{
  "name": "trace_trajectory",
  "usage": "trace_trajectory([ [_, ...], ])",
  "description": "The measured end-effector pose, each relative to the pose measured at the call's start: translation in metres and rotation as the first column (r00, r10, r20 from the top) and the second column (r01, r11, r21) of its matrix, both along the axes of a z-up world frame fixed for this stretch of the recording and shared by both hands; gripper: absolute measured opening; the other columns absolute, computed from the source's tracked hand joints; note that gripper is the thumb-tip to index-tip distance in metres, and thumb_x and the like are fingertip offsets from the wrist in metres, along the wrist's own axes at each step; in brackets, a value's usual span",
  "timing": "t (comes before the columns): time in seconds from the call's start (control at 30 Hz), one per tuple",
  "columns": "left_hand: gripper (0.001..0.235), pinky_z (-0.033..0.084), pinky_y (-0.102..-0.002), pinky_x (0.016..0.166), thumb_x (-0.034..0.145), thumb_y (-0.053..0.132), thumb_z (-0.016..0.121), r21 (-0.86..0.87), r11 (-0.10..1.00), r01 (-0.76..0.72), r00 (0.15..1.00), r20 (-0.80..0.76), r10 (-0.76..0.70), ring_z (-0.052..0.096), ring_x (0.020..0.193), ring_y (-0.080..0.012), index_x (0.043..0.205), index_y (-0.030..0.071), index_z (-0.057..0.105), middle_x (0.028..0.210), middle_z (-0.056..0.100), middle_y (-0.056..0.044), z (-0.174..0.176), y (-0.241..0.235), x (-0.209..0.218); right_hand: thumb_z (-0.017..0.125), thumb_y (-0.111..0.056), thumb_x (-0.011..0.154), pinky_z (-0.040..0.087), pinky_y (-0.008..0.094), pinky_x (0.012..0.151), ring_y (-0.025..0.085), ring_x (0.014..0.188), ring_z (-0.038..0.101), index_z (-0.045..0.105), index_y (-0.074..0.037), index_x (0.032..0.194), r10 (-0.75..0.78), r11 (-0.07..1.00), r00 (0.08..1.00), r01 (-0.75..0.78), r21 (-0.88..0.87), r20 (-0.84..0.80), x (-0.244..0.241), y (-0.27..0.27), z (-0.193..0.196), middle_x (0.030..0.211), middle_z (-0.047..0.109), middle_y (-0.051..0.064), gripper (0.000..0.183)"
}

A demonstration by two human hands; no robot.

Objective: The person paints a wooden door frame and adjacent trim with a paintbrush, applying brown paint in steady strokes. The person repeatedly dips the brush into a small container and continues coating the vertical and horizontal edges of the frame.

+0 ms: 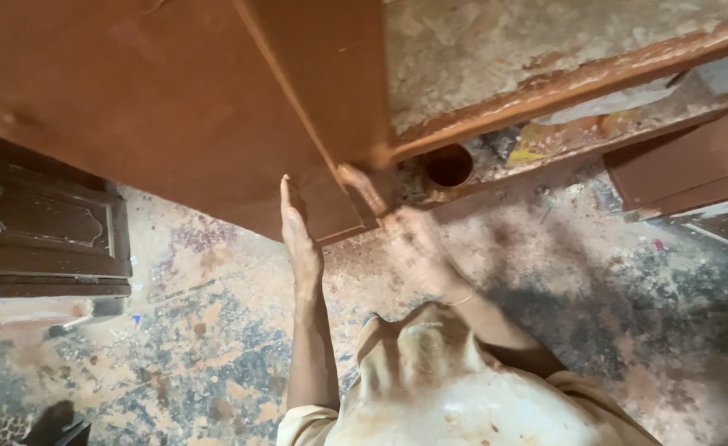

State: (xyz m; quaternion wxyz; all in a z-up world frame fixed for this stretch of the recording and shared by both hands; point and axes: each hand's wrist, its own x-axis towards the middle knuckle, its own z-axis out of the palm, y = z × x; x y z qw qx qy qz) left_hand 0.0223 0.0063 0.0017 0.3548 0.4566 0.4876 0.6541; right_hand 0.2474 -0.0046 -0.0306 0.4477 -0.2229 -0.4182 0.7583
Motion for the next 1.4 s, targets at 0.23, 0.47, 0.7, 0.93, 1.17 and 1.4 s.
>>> trace_trajectory([
  [0.23, 0.068, 0.016, -0.044, 0.132, 0.113, 0.044, 0.028, 0.017, 0.997, -0.079, 0.99, -0.119, 0.08, 0.023, 0.16, -0.0326, 0.162, -0.003, 0.025, 0.171, 0.026, -0.021, -0.006, 0.017, 0.069, 0.054, -0.017, 0.109, 0.034, 0.016, 0.04, 0.004, 0.055, 0.041, 0.047, -0.025, 0.136, -0.568, 0.816, 0.822, 0.558, -0.151, -0.028, 0.215, 0.039, 0.01, 0.076, 0.044, -0.005, 0.029],
  [0.47, 0.072, 0.015, -0.044, 0.131, 0.112, 0.046, 0.028, 0.019, 0.96, -0.279, 0.94, -0.2, 0.277, 0.018, 0.161, -0.035, 0.163, -0.003, 0.018, 0.172, 0.018, -0.024, 0.014, 0.01, 0.106, 0.054, -0.015, 0.109, 0.038, 0.018, 0.047, 0.006, 0.061, 0.042, 0.047, -0.018, 0.134, -0.578, 0.811, 0.811, 0.559, -0.172, -0.092, 0.237, 0.07, -0.017, 0.083, 0.046, -0.003, 0.025],
  [0.7, 0.077, 0.017, -0.044, 0.136, 0.111, 0.051, 0.027, 0.213, 0.915, -0.343, 0.817, -0.412, 0.402, 0.018, 0.164, -0.0335, 0.165, -0.002, 0.014, 0.174, 0.017, -0.021, 0.042, 0.006, 0.185, 0.049, -0.009, 0.102, 0.041, 0.015, 0.042, 0.003, 0.054, 0.041, 0.038, -0.023, 0.143, -0.023, 1.0, 0.996, 0.021, 0.016, 0.083, 0.165, 0.032, -0.032, 0.128, 0.051, -0.012, 0.044],
  [0.93, 0.072, 0.014, -0.048, 0.134, 0.109, 0.039, 0.042, 0.066, 0.993, -0.096, 0.63, -0.769, 0.112, 0.019, 0.162, -0.037, 0.163, -0.004, 0.02, 0.171, 0.021, -0.026, 0.056, 0.042, 0.201, 0.053, -0.015, 0.108, 0.039, 0.018, 0.04, 0.006, 0.055, 0.043, 0.051, -0.019, 0.133, -0.327, 0.944, 0.931, 0.316, -0.095, -0.164, 0.281, 0.079, 0.025, 0.075, 0.049, -0.003, 0.026],
  [1.17, 0.071, 0.02, -0.053, 0.126, 0.103, 0.039, 0.056, 0.006, 1.0, -0.007, 0.372, -0.928, 0.009, 0.032, 0.15, -0.0409, 0.155, -0.004, 0.034, 0.161, 0.035, -0.023, 0.054, 0.08, 0.216, 0.051, -0.027, 0.112, 0.035, 0.017, 0.038, 0.004, 0.052, 0.04, 0.05, -0.022, 0.13, -0.675, 0.737, 0.738, 0.675, -0.042, 0.026, 0.327, 0.083, 0.035, 0.07, 0.044, -0.006, 0.018],
  [1.4, 0.06, 0.023, -0.052, 0.125, 0.106, 0.037, 0.051, 0.021, 1.0, -0.011, 0.44, -0.898, 0.024, 0.038, 0.147, -0.0403, 0.152, 0.0, 0.044, 0.16, 0.042, -0.021, 0.055, 0.084, 0.214, 0.051, 0.006, 0.095, 0.04, 0.017, 0.04, 0.008, 0.058, 0.044, 0.04, -0.016, 0.134, -0.14, 0.987, 0.988, 0.134, 0.09, 0.062, 0.209, 0.067, -0.005, 0.091, 0.045, 0.0, 0.046],
])
